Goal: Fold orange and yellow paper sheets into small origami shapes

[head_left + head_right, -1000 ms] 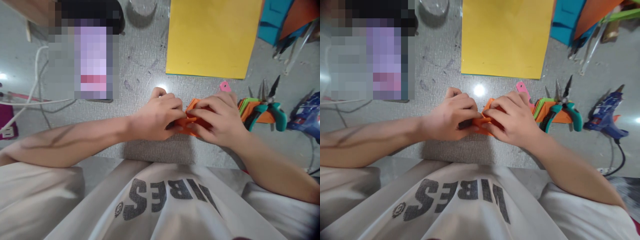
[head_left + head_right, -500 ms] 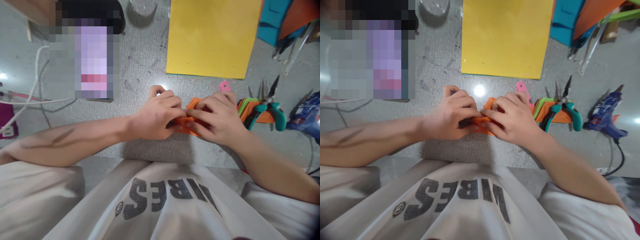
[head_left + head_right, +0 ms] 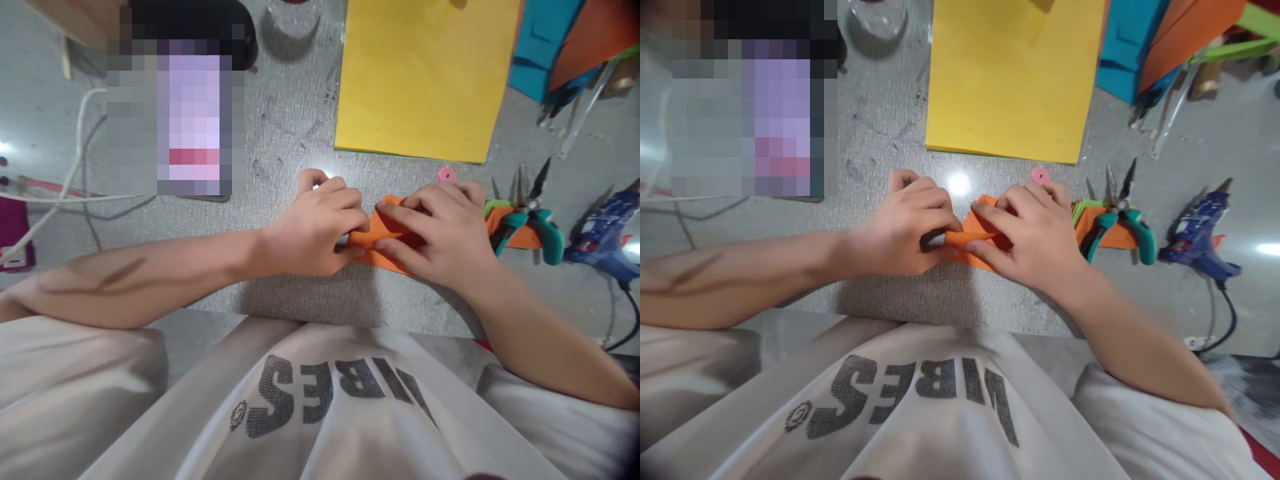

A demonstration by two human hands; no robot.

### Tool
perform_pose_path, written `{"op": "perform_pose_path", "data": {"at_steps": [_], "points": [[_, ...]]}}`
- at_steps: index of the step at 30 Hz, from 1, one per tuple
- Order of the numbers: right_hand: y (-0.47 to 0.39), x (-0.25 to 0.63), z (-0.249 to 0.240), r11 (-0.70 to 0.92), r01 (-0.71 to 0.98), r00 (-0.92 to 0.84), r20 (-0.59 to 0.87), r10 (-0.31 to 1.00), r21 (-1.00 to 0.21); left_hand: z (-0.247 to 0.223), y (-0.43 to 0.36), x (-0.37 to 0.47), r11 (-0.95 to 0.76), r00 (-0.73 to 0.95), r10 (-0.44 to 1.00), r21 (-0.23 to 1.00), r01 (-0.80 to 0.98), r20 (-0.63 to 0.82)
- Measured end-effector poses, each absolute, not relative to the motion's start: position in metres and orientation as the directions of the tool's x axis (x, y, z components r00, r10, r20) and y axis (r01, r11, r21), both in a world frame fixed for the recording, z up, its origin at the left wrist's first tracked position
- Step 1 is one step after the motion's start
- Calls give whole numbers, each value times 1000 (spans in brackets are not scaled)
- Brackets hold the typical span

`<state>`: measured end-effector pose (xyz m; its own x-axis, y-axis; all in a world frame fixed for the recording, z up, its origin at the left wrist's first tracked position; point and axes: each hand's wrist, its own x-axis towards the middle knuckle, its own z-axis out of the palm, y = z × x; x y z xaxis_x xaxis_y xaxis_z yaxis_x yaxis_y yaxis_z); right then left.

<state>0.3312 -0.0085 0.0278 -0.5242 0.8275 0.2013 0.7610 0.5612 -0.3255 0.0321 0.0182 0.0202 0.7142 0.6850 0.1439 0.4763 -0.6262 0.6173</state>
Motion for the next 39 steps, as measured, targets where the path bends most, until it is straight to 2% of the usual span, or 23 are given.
{"op": "perform_pose_path", "data": {"at_steps": [8, 20, 25, 30, 39], "points": [[-11, 330, 26, 533, 808, -484, 232, 844, -252, 16, 18, 34, -630, 702, 693, 612, 479, 164], [-14, 326, 25, 524, 798, -482, 206, 852, -299, 13, 14, 35, -620, 673, 720, 594, 512, 171], [-16, 325, 31, 556, 788, -520, 198, 831, -263, 11, 14, 35, -611, 665, 729, 592, 525, 163], [-13, 324, 31, 606, 735, -596, 136, 791, -305, 10, 13, 35, -607, 650, 737, 605, 516, 186], [-9, 320, 31, 552, 736, -555, 119, 823, -392, 7, 18, 37, -582, 642, 750, 623, 523, 161]]}}
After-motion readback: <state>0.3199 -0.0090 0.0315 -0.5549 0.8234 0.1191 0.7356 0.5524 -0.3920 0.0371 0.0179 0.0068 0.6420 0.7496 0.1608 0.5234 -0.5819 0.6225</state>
